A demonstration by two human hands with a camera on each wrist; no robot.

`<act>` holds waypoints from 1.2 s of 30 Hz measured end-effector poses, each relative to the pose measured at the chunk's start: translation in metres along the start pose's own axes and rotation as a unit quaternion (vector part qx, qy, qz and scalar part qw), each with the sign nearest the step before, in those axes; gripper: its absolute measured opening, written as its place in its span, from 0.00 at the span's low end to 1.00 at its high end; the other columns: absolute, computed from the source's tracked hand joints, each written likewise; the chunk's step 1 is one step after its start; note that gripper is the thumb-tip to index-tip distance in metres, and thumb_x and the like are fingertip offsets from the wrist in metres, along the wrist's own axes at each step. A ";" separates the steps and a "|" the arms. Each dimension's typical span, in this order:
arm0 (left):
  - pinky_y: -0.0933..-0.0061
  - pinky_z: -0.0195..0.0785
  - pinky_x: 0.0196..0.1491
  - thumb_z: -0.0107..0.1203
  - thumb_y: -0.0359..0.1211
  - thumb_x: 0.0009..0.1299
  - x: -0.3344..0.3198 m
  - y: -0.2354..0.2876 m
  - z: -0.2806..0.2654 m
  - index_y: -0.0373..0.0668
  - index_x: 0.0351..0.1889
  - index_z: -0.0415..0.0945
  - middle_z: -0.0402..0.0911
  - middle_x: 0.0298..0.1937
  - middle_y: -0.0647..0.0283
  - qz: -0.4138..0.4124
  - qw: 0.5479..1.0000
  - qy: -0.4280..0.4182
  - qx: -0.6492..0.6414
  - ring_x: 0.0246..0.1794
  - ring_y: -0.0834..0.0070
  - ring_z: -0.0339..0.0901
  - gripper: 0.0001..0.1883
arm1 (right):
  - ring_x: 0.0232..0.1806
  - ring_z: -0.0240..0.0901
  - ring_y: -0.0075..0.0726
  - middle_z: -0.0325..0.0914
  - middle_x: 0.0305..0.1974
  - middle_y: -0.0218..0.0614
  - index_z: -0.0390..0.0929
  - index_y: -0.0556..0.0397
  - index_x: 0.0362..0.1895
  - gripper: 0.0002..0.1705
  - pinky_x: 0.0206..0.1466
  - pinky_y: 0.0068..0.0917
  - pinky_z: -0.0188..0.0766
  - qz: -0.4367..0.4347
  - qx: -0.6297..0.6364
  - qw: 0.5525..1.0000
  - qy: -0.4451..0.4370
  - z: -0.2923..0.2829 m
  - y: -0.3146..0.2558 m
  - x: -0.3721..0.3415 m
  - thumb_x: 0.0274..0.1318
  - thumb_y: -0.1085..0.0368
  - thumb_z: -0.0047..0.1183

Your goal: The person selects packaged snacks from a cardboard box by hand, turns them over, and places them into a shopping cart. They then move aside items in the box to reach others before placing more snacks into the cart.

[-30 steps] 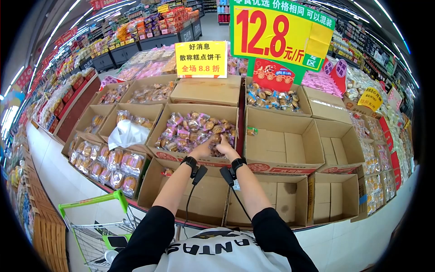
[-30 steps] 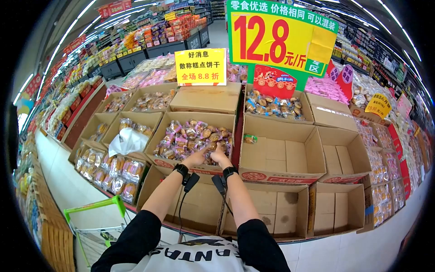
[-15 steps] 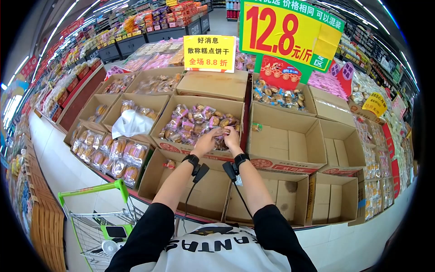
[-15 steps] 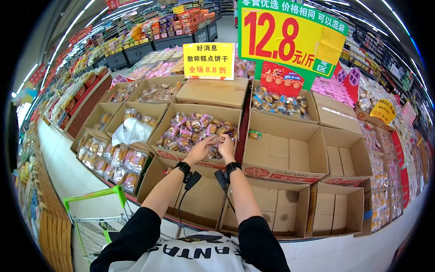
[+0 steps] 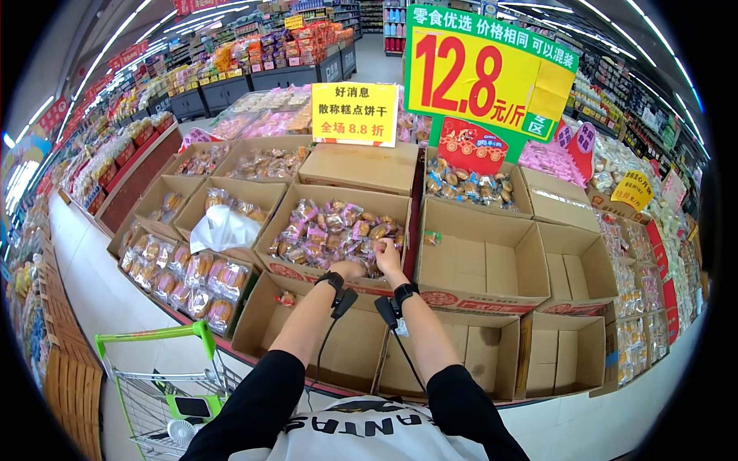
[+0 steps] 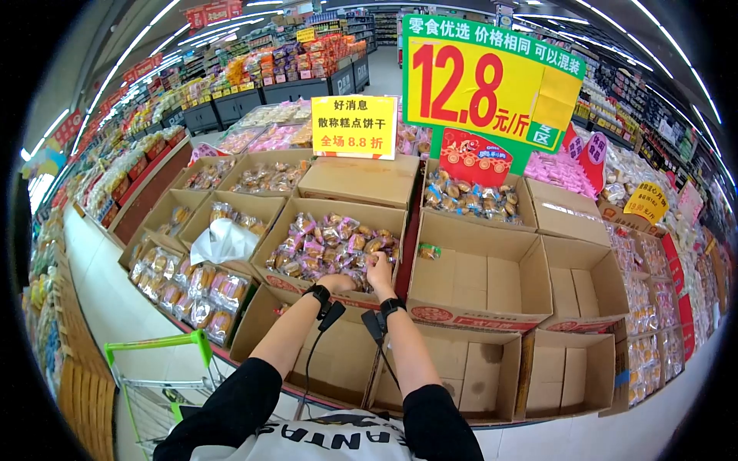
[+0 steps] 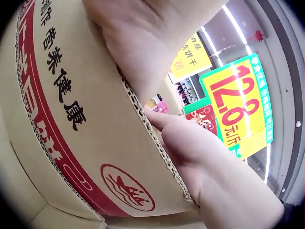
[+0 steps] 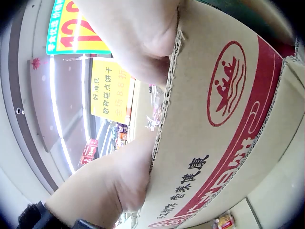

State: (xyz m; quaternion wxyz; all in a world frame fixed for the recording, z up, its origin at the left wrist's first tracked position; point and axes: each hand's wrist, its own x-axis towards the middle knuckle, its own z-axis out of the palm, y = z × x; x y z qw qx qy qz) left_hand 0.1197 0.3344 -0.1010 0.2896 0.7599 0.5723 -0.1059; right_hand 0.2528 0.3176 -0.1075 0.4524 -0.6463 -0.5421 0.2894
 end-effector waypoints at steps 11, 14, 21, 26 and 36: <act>0.70 0.64 0.31 0.53 0.47 0.47 -0.064 0.042 -0.039 0.50 0.26 0.79 0.78 0.27 0.65 -0.107 0.993 -0.038 0.008 0.29 0.72 0.75 0.15 | 0.38 0.70 0.47 0.73 0.36 0.48 0.66 0.51 0.42 0.19 0.42 0.34 0.65 0.015 -0.007 0.999 -0.044 0.002 0.005 0.001 0.44 0.60 0.51; 0.72 0.64 0.30 0.52 0.48 0.46 -0.069 0.044 -0.043 0.48 0.24 0.78 0.78 0.27 0.64 -0.061 0.994 -0.086 0.010 0.29 0.73 0.75 0.15 | 0.39 0.70 0.46 0.73 0.36 0.46 0.66 0.52 0.42 0.19 0.42 0.33 0.65 0.014 -0.014 0.999 -0.046 0.005 0.010 0.001 0.44 0.61 0.52; 0.72 0.64 0.29 0.56 0.46 0.43 -0.049 0.033 -0.031 0.46 0.21 0.77 0.77 0.23 0.64 -0.128 0.990 -0.051 0.005 0.25 0.72 0.74 0.14 | 0.40 0.70 0.42 0.73 0.37 0.42 0.65 0.54 0.42 0.18 0.43 0.31 0.64 0.029 -0.005 0.996 -0.086 0.000 0.003 -0.001 0.45 0.64 0.51; 0.72 0.64 0.29 0.58 0.46 0.40 -0.055 0.032 -0.033 0.47 0.21 0.77 0.77 0.24 0.64 -0.076 0.996 -0.039 0.019 0.24 0.72 0.73 0.15 | 0.40 0.69 0.41 0.73 0.37 0.42 0.66 0.53 0.42 0.18 0.43 0.31 0.64 0.045 -0.012 0.995 -0.088 -0.001 0.000 -0.002 0.45 0.64 0.51; 0.69 0.65 0.31 0.53 0.46 0.47 -0.007 0.003 0.002 0.47 0.26 0.78 0.79 0.29 0.62 -0.071 0.997 0.020 0.002 0.29 0.70 0.76 0.15 | 0.39 0.71 0.37 0.75 0.34 0.40 0.67 0.54 0.39 0.17 0.41 0.28 0.65 0.015 -0.021 0.995 -0.096 0.007 0.011 0.004 0.43 0.64 0.53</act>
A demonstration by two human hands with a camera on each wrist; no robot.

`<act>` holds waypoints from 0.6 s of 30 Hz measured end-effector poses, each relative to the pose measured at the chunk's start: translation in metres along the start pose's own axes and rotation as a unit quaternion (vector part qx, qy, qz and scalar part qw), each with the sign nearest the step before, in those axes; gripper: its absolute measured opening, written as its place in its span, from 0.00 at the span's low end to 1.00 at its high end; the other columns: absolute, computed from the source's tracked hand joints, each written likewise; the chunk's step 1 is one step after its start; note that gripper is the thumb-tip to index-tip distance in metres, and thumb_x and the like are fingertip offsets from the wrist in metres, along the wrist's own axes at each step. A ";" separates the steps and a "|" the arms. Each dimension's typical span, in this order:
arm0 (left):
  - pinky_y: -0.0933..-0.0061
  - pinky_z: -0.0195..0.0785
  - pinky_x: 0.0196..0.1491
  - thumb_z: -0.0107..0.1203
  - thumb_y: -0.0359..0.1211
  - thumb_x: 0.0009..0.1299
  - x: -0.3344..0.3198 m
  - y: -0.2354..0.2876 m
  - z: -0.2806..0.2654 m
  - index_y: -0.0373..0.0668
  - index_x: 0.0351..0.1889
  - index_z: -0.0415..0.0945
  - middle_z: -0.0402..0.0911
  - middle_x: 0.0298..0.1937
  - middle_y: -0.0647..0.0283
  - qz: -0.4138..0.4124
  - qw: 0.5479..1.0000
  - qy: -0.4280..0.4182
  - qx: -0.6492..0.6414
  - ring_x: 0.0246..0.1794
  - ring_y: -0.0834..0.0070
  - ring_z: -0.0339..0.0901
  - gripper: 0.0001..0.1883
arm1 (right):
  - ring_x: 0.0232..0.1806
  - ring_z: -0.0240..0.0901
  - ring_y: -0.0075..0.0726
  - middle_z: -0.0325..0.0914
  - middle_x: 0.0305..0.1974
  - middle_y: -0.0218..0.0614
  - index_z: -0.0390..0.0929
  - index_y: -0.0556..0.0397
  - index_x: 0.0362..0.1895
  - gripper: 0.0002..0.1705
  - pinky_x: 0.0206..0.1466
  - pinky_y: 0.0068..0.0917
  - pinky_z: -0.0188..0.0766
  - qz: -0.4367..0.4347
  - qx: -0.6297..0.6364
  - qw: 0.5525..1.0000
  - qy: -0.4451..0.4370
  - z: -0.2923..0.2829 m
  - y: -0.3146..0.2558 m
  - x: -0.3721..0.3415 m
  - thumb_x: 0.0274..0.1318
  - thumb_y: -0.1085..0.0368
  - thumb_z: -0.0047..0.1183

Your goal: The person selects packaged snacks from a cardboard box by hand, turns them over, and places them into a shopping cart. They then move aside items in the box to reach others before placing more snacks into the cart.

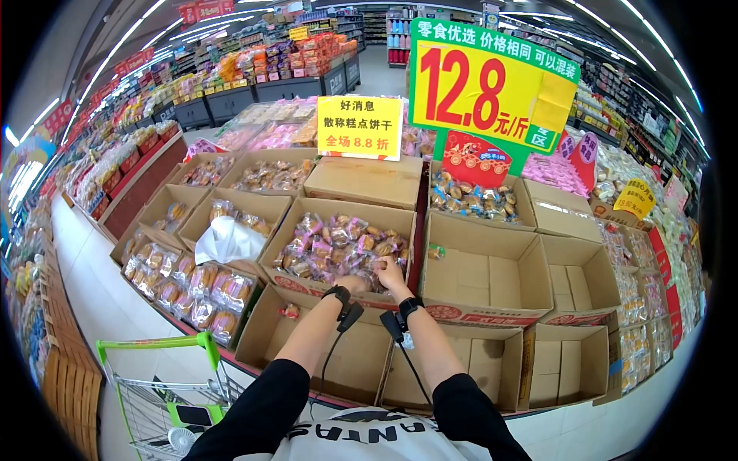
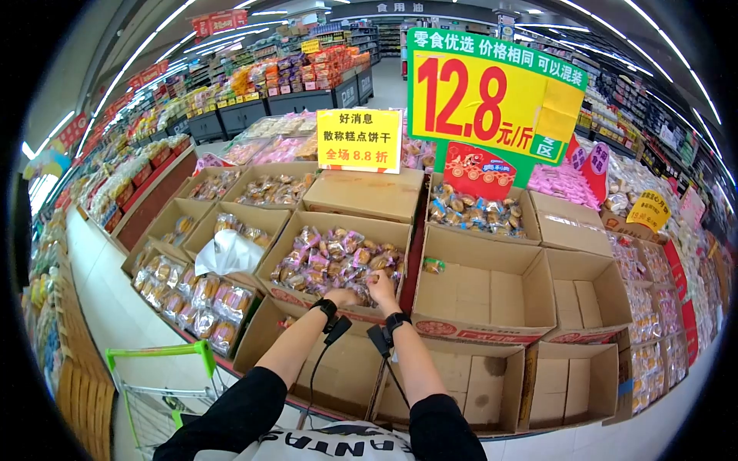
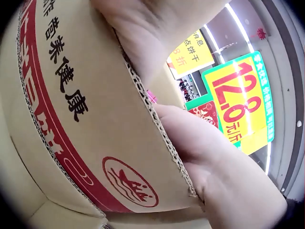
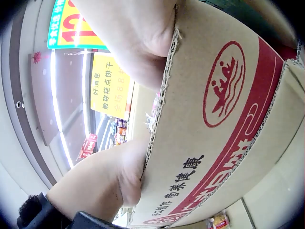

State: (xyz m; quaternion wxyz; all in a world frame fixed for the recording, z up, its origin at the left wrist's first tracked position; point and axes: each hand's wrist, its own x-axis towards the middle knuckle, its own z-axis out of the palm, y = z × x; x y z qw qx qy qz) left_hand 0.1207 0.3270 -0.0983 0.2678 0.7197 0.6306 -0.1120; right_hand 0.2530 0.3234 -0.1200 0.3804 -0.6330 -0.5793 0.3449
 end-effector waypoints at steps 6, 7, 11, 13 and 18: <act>0.68 0.66 0.34 0.52 0.46 0.48 -0.012 0.009 -0.010 0.47 0.30 0.78 0.79 0.31 0.63 -0.025 0.999 -0.017 0.034 0.32 0.71 0.76 0.16 | 0.39 0.71 0.36 0.74 0.35 0.40 0.67 0.54 0.40 0.17 0.41 0.28 0.65 0.003 0.015 1.000 -0.002 -0.002 -0.002 -0.002 0.43 0.66 0.53; 0.68 0.66 0.34 0.52 0.46 0.48 -0.016 0.010 -0.012 0.47 0.30 0.78 0.79 0.31 0.63 -0.025 0.999 -0.018 0.035 0.32 0.71 0.76 0.16 | 0.39 0.71 0.36 0.74 0.35 0.40 0.67 0.54 0.40 0.17 0.41 0.28 0.65 0.004 0.015 1.000 -0.002 -0.002 -0.002 -0.002 0.43 0.66 0.53; 0.69 0.66 0.33 0.55 0.47 0.46 -0.009 0.008 -0.012 0.47 0.28 0.78 0.78 0.30 0.64 -0.010 0.997 -0.067 0.024 0.30 0.72 0.76 0.17 | 0.38 0.71 0.38 0.74 0.34 0.41 0.67 0.54 0.41 0.18 0.41 0.28 0.65 -0.007 0.024 1.000 -0.001 -0.003 -0.003 -0.003 0.43 0.65 0.53; 0.70 0.66 0.32 0.56 0.47 0.45 -0.003 0.005 -0.010 0.47 0.27 0.78 0.78 0.29 0.64 -0.016 0.997 -0.079 0.015 0.29 0.72 0.75 0.17 | 0.38 0.71 0.38 0.74 0.34 0.41 0.67 0.54 0.41 0.18 0.41 0.28 0.65 -0.014 0.030 0.999 -0.002 -0.004 -0.005 -0.003 0.43 0.65 0.53; 0.70 0.66 0.32 0.52 0.45 0.48 -0.021 0.013 -0.021 0.46 0.27 0.78 0.78 0.29 0.63 -0.052 0.994 -0.091 0.005 0.29 0.73 0.76 0.15 | 0.38 0.71 0.40 0.74 0.34 0.43 0.67 0.53 0.41 0.18 0.40 0.29 0.65 -0.006 0.018 1.000 -0.001 -0.006 -0.009 -0.006 0.43 0.63 0.53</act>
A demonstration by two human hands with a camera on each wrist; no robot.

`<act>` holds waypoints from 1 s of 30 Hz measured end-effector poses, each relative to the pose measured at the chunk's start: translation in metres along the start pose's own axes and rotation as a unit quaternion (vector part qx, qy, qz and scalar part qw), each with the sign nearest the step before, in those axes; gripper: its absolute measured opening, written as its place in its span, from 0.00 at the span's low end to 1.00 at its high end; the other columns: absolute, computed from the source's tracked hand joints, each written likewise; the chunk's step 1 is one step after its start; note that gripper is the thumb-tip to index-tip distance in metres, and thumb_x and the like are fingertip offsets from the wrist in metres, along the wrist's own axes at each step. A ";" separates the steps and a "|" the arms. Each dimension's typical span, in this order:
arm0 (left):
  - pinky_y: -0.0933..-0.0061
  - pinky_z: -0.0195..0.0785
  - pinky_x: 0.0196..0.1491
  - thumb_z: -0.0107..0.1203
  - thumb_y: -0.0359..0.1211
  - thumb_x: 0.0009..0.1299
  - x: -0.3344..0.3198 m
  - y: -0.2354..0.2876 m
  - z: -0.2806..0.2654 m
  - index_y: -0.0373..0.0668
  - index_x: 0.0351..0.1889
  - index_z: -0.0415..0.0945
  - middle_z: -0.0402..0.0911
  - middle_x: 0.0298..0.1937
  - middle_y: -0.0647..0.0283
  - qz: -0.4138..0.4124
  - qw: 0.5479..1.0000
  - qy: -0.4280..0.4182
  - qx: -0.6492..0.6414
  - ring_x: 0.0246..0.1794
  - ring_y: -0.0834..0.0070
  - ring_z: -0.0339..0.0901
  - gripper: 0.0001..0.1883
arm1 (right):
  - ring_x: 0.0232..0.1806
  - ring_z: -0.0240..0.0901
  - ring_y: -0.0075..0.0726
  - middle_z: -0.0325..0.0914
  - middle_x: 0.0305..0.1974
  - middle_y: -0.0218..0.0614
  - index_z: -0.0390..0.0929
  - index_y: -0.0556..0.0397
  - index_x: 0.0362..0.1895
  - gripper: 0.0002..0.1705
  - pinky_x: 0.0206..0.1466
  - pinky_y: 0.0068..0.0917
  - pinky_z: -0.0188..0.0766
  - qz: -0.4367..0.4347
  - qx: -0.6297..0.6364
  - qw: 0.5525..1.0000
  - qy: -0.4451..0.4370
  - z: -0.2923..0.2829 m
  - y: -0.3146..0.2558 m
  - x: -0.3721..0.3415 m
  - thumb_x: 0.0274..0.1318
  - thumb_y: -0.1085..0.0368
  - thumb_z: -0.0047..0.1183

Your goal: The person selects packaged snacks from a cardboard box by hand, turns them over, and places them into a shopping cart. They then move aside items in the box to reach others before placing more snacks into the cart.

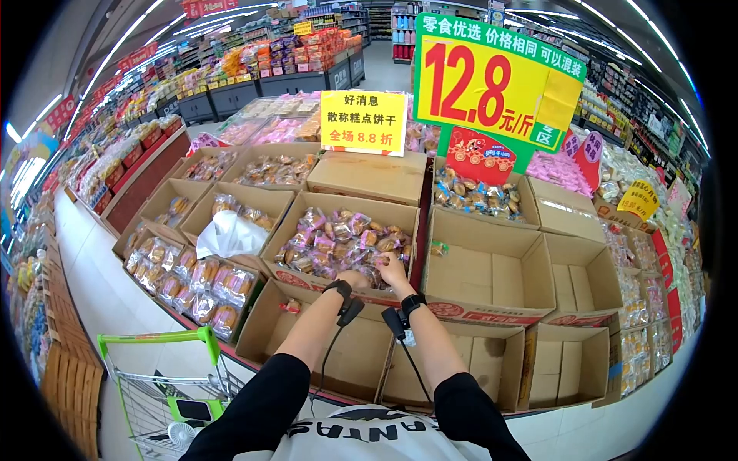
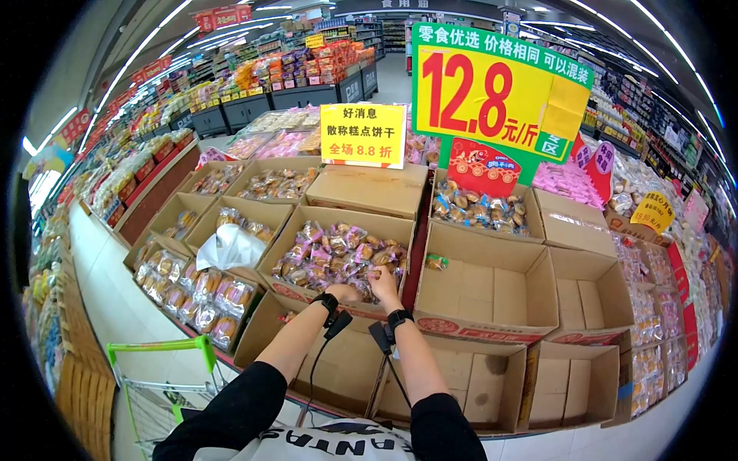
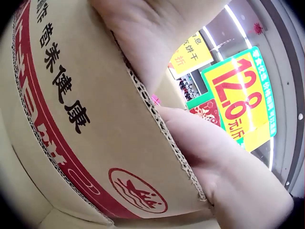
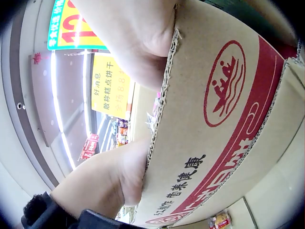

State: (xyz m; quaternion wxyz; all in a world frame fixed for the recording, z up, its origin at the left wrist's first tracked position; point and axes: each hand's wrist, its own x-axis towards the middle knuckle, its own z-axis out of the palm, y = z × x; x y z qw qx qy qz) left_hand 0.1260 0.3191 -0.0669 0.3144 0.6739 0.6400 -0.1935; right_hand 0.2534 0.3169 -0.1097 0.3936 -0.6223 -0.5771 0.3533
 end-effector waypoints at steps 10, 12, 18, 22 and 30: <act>0.65 0.64 0.43 0.49 0.50 0.51 0.000 0.003 -0.004 0.43 0.40 0.75 0.74 0.43 0.55 0.030 0.996 -0.058 0.068 0.44 0.63 0.72 0.25 | 0.39 0.70 0.43 0.73 0.35 0.45 0.67 0.53 0.41 0.19 0.42 0.31 0.65 0.004 0.001 1.000 -0.003 -0.003 -0.005 -0.003 0.42 0.62 0.54; 0.66 0.65 0.39 0.52 0.48 0.49 0.024 -0.004 0.012 0.45 0.33 0.77 0.77 0.36 0.59 0.019 0.998 0.015 0.059 0.38 0.67 0.74 0.20 | 0.38 0.71 0.43 0.73 0.34 0.45 0.68 0.53 0.40 0.19 0.41 0.31 0.65 0.002 -0.001 1.000 -0.003 -0.001 -0.002 -0.001 0.41 0.63 0.53; 0.65 0.65 0.36 0.53 0.45 0.47 -0.003 0.001 0.004 0.46 0.27 0.79 0.79 0.30 0.63 -0.026 0.999 0.037 0.007 0.32 0.69 0.76 0.16 | 0.37 0.71 0.42 0.74 0.33 0.45 0.68 0.54 0.40 0.17 0.40 0.30 0.66 -0.001 -0.007 1.000 0.009 -0.003 -0.007 -0.006 0.42 0.64 0.53; 0.66 0.65 0.37 0.53 0.44 0.47 -0.013 0.005 -0.004 0.45 0.29 0.78 0.78 0.32 0.61 0.029 0.999 0.023 0.037 0.34 0.69 0.75 0.16 | 0.37 0.72 0.40 0.74 0.34 0.44 0.68 0.54 0.40 0.17 0.40 0.29 0.65 -0.003 0.014 1.000 -0.004 -0.001 -0.002 -0.003 0.45 0.63 0.51; 0.66 0.65 0.40 0.53 0.43 0.47 0.004 -0.004 0.007 0.45 0.34 0.77 0.77 0.37 0.58 0.049 0.998 0.036 0.010 0.39 0.67 0.75 0.18 | 0.37 0.70 0.48 0.73 0.34 0.48 0.67 0.54 0.41 0.17 0.40 0.34 0.65 -0.006 0.002 1.000 0.009 0.002 0.007 0.002 0.43 0.64 0.51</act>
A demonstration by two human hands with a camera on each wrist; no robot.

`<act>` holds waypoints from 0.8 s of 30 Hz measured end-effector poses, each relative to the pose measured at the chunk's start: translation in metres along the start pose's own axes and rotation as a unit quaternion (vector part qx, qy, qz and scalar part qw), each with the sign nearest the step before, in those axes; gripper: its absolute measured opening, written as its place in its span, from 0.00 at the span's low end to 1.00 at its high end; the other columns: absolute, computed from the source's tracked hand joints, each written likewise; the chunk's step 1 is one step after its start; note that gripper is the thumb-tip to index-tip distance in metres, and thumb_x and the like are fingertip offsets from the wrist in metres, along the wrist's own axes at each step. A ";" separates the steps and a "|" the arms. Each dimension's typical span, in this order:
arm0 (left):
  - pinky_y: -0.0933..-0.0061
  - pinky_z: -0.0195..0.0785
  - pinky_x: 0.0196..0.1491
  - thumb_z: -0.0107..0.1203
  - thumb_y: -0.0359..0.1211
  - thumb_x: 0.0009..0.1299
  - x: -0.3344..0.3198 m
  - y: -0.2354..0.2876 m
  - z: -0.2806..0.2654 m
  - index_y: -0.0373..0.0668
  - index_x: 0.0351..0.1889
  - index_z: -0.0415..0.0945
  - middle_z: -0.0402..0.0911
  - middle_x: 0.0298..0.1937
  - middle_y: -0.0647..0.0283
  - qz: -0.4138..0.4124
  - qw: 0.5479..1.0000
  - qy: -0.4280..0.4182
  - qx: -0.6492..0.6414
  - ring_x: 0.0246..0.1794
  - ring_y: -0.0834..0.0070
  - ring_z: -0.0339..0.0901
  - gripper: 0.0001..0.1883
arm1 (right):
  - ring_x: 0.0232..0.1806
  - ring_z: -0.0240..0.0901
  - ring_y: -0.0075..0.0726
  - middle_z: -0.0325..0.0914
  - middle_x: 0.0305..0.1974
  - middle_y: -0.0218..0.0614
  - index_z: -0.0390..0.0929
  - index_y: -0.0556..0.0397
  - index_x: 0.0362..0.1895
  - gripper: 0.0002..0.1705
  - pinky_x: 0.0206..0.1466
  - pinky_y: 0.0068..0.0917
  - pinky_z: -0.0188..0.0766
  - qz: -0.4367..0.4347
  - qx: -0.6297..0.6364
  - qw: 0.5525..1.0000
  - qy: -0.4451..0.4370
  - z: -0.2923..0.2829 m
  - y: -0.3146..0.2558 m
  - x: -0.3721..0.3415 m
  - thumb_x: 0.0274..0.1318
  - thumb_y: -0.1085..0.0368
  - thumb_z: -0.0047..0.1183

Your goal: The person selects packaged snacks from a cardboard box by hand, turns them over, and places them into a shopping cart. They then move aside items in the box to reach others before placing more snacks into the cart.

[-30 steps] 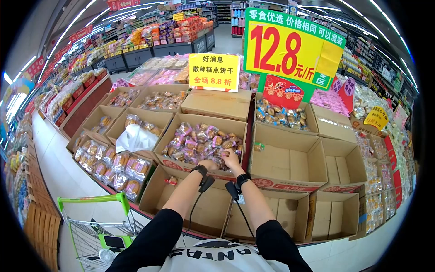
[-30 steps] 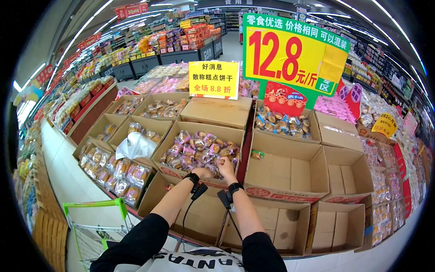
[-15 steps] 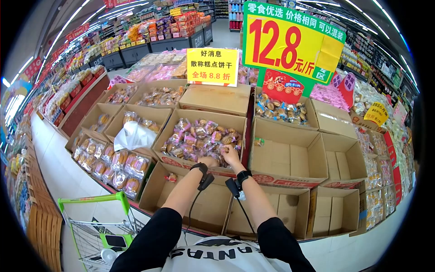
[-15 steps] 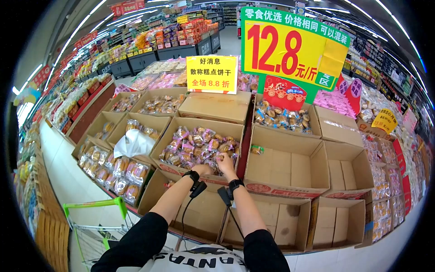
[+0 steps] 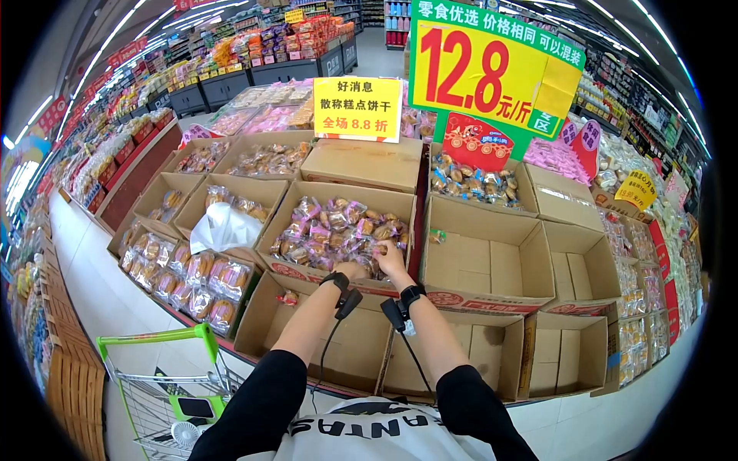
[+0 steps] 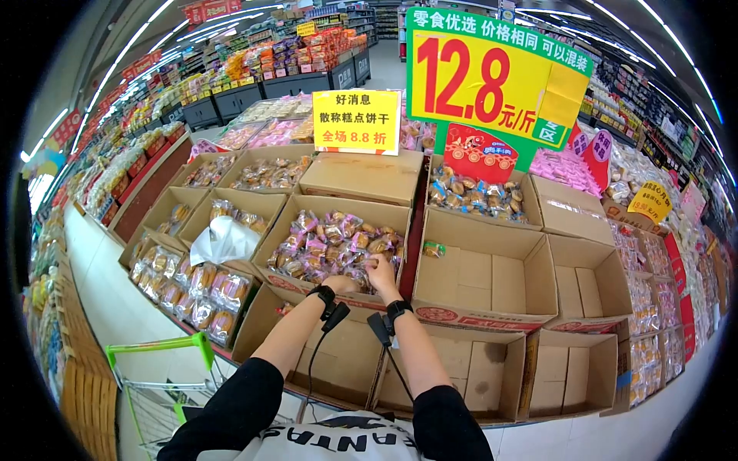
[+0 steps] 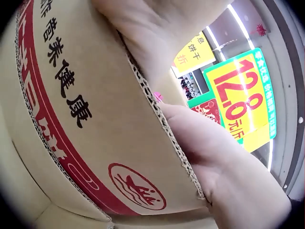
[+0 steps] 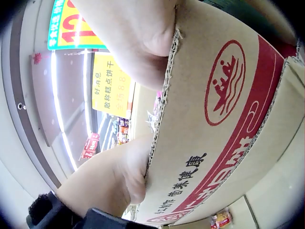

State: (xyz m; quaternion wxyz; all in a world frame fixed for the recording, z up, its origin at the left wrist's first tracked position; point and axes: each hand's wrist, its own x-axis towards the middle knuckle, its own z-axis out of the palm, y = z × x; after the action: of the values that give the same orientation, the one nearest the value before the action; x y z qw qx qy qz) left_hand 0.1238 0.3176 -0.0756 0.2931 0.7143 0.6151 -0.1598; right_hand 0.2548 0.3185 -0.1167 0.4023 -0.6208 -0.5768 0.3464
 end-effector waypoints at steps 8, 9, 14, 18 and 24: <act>0.63 0.64 0.47 0.52 0.37 0.51 -0.011 0.005 0.001 0.41 0.38 0.75 0.73 0.43 0.53 -0.014 0.986 0.166 -0.027 0.49 0.58 0.67 0.17 | 0.31 0.69 0.47 0.71 0.31 0.49 0.66 0.55 0.41 0.20 0.36 0.35 0.64 -0.078 0.065 0.986 0.131 -0.005 -0.017 -0.003 0.43 0.61 0.53; 0.62 0.63 0.47 0.52 0.35 0.51 -0.016 0.006 0.000 0.43 0.38 0.75 0.74 0.42 0.54 -0.008 0.971 0.236 -0.032 0.50 0.58 0.65 0.15 | 0.27 0.69 0.41 0.71 0.26 0.44 0.67 0.56 0.39 0.19 0.32 0.32 0.63 -0.052 0.050 0.989 0.130 -0.013 -0.031 -0.010 0.44 0.59 0.53; 0.63 0.62 0.46 0.53 0.30 0.50 -0.006 -0.004 0.001 0.43 0.31 0.73 0.73 0.37 0.56 0.038 0.943 0.304 -0.130 0.47 0.57 0.64 0.09 | 0.17 0.63 0.35 0.67 0.16 0.37 0.72 0.57 0.34 0.21 0.23 0.28 0.59 -0.042 0.027 0.994 0.096 -0.021 -0.044 -0.013 0.44 0.51 0.53; 0.69 0.61 0.41 0.52 0.24 0.51 0.015 -0.025 0.004 0.43 0.35 0.66 0.69 0.40 0.58 0.212 0.799 0.430 -0.362 0.40 0.62 0.67 0.13 | 0.26 0.64 0.38 0.69 0.24 0.42 0.74 0.55 0.34 0.21 0.33 0.30 0.60 -0.081 -0.018 0.983 0.164 -0.012 -0.028 -0.006 0.47 0.49 0.48; 0.73 0.58 0.44 0.52 0.23 0.55 -0.013 -0.017 -0.004 0.41 0.47 0.55 0.67 0.38 0.60 0.151 0.746 0.383 -0.524 0.43 0.73 0.65 0.23 | 0.42 0.66 0.49 0.70 0.37 0.53 0.65 0.61 0.44 0.26 0.44 0.34 0.59 0.012 0.084 0.996 0.014 -0.010 -0.021 0.003 0.53 0.49 0.40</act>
State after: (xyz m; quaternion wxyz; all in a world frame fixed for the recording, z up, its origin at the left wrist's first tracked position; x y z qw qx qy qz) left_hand 0.1045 0.3110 -0.0690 0.3818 0.5332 0.5467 0.5207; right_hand 0.2552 0.3207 -0.0933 0.4567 -0.5967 -0.5325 0.3897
